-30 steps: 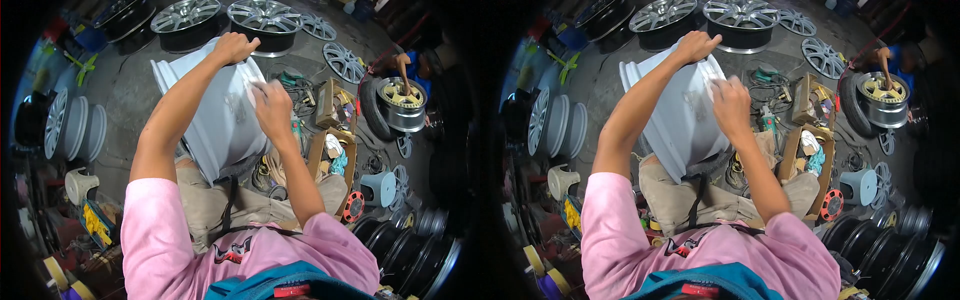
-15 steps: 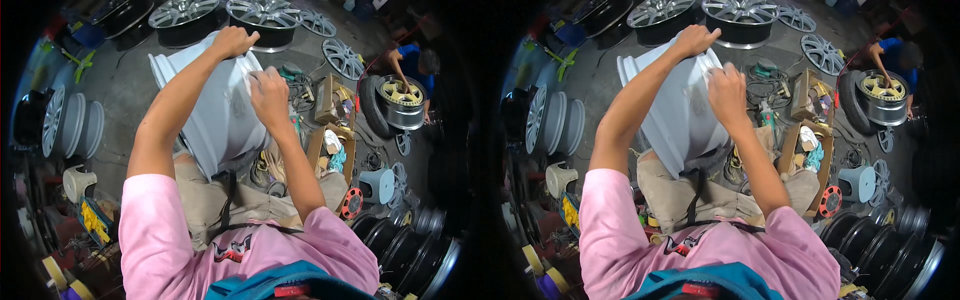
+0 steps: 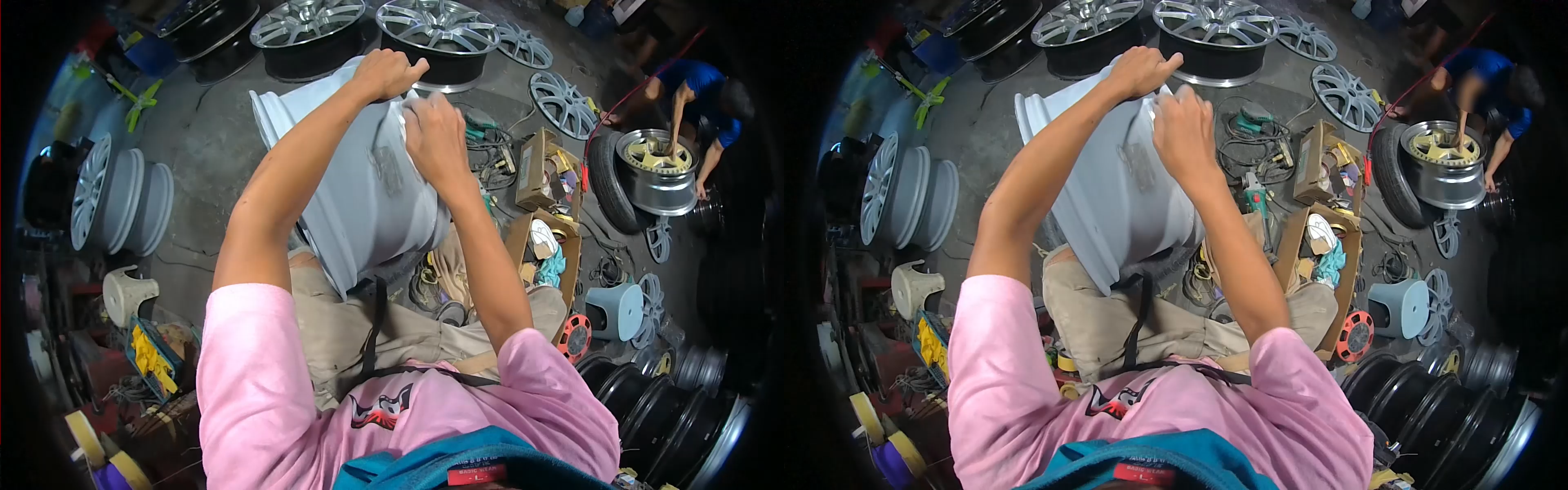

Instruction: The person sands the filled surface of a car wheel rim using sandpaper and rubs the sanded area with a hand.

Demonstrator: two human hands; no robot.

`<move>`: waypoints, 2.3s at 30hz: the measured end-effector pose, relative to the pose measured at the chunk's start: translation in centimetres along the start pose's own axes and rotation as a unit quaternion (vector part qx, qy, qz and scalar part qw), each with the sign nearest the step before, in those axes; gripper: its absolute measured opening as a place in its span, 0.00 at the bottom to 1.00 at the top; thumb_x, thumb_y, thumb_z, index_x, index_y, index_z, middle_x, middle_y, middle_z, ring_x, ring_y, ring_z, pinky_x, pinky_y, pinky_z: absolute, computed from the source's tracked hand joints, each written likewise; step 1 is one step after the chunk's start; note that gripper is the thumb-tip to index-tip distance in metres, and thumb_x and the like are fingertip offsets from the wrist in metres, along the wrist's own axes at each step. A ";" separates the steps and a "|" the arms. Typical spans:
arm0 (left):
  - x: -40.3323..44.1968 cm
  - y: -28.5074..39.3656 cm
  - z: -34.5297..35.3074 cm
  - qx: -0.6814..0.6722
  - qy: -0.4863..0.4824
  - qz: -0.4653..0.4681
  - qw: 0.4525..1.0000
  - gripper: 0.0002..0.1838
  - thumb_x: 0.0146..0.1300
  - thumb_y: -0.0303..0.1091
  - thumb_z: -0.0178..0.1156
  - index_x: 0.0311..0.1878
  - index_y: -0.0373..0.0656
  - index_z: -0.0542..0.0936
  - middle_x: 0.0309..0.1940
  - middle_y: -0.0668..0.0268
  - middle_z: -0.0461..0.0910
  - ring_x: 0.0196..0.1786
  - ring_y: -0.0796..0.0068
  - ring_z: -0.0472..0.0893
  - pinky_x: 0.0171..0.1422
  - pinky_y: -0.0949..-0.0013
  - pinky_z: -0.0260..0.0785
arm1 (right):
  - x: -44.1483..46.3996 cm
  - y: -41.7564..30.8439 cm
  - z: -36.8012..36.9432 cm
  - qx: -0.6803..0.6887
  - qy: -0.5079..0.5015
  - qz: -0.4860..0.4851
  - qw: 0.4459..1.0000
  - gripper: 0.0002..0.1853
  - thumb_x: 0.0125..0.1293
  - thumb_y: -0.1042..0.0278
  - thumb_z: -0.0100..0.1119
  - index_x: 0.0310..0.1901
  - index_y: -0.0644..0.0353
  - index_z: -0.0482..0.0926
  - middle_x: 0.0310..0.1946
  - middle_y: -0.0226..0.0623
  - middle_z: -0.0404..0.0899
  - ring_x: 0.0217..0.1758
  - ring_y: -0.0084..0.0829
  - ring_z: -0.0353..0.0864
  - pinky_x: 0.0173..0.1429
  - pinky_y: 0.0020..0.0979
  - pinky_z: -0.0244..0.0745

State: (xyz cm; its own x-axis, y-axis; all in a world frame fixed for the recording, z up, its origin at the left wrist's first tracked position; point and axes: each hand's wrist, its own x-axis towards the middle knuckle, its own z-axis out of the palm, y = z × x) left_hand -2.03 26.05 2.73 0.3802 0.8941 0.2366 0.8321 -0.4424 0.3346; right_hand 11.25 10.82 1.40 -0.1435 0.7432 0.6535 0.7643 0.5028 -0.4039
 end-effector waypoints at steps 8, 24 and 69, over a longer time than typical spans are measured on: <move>0.0 0.2 -0.2 0.000 -0.020 0.009 1.000 0.39 0.73 0.61 0.46 0.25 0.31 0.86 0.28 0.42 0.85 0.38 0.40 0.86 0.55 0.47 0.76 | -1.1 0.1 -1.3 0.071 -0.004 0.047 0.996 0.09 0.68 0.67 0.63 0.43 0.62 0.88 0.33 0.49 0.79 0.40 0.53 0.81 0.46 0.47 0.74; 0.2 -0.2 0.3 0.018 0.028 0.029 0.999 0.40 0.73 0.61 0.45 0.22 0.32 0.84 0.25 0.41 0.83 0.35 0.39 0.85 0.51 0.46 0.77 | -4.2 -0.8 -0.8 -0.037 0.069 0.006 0.997 0.11 0.64 0.76 0.61 0.48 0.60 0.86 0.34 0.42 0.74 0.40 0.46 0.78 0.46 0.45 0.68; -26.8 12.0 0.8 0.140 -0.197 0.355 0.903 0.38 0.74 0.60 0.57 0.64 0.27 0.79 0.75 0.39 0.68 0.78 0.39 0.66 0.84 0.52 0.56 | -26.6 4.9 -7.9 0.081 0.071 0.345 0.932 0.17 0.60 0.68 0.69 0.47 0.65 0.75 0.39 0.55 0.81 0.47 0.59 0.81 0.51 0.51 0.74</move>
State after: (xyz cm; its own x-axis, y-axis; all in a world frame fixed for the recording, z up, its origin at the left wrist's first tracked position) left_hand -1.95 -3.14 -0.30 0.9261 0.3724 -0.0606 0.3712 -0.9281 -0.0295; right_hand 23.75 -10.01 -12.93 0.4415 0.8539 0.2757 0.5374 -0.0055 -0.8433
